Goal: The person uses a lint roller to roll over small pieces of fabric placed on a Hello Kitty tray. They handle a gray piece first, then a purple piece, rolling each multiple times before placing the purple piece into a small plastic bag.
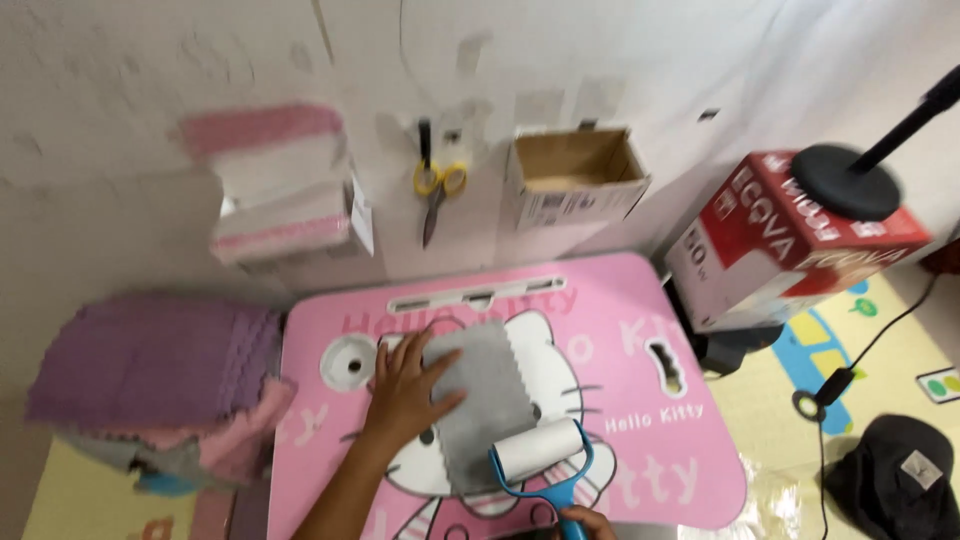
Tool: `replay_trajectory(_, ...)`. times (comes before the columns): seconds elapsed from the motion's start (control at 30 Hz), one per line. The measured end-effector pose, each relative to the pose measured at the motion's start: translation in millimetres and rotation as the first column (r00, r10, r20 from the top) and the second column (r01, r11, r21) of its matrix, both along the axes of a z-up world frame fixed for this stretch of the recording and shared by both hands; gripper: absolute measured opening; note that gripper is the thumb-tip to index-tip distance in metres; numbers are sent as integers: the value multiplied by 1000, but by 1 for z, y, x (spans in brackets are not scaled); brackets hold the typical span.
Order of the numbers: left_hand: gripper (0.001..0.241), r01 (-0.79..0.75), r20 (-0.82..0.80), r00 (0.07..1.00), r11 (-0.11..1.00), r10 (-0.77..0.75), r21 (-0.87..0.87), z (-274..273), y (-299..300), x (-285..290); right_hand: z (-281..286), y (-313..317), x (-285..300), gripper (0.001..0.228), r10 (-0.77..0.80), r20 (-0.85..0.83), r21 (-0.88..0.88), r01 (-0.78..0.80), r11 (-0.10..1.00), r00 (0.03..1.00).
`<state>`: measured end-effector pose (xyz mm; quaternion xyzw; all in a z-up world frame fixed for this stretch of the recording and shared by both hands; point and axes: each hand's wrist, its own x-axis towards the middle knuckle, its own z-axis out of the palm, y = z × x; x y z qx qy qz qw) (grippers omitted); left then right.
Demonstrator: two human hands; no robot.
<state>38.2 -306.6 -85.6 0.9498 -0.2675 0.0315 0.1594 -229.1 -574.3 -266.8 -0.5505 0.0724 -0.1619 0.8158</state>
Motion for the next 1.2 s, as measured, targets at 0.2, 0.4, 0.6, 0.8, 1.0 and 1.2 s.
replay_trajectory(0.2,52,54,204,978,996,-38,-76,-6,5,-2,152,38,8,39,-45,-522,-121,-22,992,852)
replay_trajectory(0.4,39,-49,304,945,974,117,-222,-6,4,-3,191,38,123,39,99,-438,-464,-319,826,894)
replay_trajectory(0.6,32,-171,191,964,981,187,-94,-10,5,-3,245,60,199,37,248,-296,-305,-337,891,922)
replay_trajectory(0.8,38,-123,347,922,978,175,-165,-3,4,-4,241,47,161,41,102,-543,-412,-371,832,833)
replay_trajectory(1.0,49,-120,224,963,983,149,-138,-6,4,-5,229,31,55,33,67,-650,-97,-171,981,757)
replay_trajectory(1.2,53,-143,216,962,983,166,-115,-6,1,-5,61,-25,-8,42,228,-256,-128,-267,955,939)
